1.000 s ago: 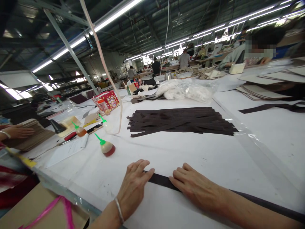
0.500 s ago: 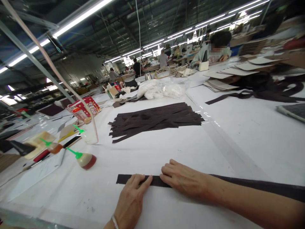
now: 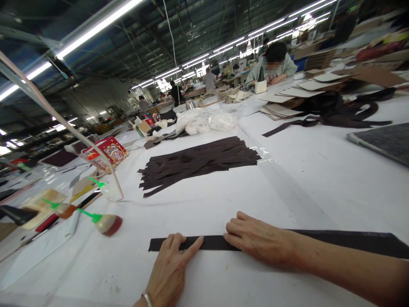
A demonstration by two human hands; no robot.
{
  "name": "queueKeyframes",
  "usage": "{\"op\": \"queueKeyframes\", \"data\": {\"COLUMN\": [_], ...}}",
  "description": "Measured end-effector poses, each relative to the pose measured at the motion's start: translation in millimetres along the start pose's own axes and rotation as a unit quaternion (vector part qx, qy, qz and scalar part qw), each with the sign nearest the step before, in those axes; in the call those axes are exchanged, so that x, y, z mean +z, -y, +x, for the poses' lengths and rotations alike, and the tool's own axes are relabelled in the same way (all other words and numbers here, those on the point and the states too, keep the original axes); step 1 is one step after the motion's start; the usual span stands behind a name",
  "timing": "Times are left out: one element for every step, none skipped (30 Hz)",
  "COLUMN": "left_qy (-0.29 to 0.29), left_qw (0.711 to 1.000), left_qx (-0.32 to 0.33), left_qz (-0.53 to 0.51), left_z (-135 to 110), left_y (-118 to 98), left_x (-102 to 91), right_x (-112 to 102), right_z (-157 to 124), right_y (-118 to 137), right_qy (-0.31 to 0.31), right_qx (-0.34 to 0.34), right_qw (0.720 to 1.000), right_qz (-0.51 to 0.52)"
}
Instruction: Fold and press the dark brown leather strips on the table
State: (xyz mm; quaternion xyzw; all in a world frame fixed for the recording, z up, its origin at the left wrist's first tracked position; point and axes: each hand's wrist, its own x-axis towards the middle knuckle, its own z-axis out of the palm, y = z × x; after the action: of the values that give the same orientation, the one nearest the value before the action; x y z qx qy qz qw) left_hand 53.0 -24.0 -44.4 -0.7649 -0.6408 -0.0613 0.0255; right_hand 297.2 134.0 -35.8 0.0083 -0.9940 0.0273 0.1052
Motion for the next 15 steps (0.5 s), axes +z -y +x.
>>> {"op": "queueKeyframes", "data": {"left_qy": [0.001,0.002,0.002,0.000,-0.004,-0.009,-0.018,-0.030,-0.044,-0.060,-0.075,-0.089,-0.098,-0.099,-0.093], "left_qw": [1.000,1.000,1.000,1.000,1.000,1.000,1.000,0.999,0.999,0.998,0.997,0.996,0.995,0.995,0.995], "left_qx": [-0.001,-0.002,-0.004,-0.005,-0.008,-0.008,-0.007,-0.004,-0.001,-0.001,-0.002,-0.003,0.001,0.012,0.028], "left_qz": [0.000,0.001,0.003,0.006,0.009,0.012,0.015,0.019,0.022,0.021,0.018,0.014,0.004,-0.012,-0.031], "left_z": [0,0,0,0,-1,-1,-1,0,2,5,9,14,20,27,34], "left_y": [-1,-1,-2,-1,-1,0,1,1,0,-2,-7,-15,-24,-36,-49], "left_x": [-0.7,-1.0,-0.9,-0.7,-0.3,-0.1,-0.2,-0.8,-1.7,-2.8,-4.0,-4.7,-4.6,-3.4,-1.0], "right_x": [0,0,0,-1,-1,-1,-2,-3,-3,-4,-4,-4,-4,-4,-4], "right_z": [-4,-8,-12,-16,-20,-24,-28,-31,-34,-37,-39,-40,-41,-41,-41], "right_y": [-1,-1,-2,-2,-3,-4,-4,-4,-5,-5,-5,-5,-4,-4,-3], "right_qy": [-0.003,-0.005,-0.005,-0.004,-0.003,-0.001,0.001,0.001,-0.002,-0.004,-0.008,-0.013,-0.018,-0.022,-0.024], "right_qx": [0.002,0.005,0.007,0.009,0.013,0.017,0.019,0.019,0.018,0.017,0.015,0.014,0.013,0.014,0.014], "right_qw": [1.000,1.000,1.000,1.000,1.000,1.000,1.000,1.000,1.000,1.000,1.000,1.000,1.000,0.999,0.999], "right_qz": [0.004,0.007,0.010,0.010,0.009,0.005,0.001,-0.004,-0.007,-0.010,-0.014,-0.016,-0.020,-0.024,-0.028]}}
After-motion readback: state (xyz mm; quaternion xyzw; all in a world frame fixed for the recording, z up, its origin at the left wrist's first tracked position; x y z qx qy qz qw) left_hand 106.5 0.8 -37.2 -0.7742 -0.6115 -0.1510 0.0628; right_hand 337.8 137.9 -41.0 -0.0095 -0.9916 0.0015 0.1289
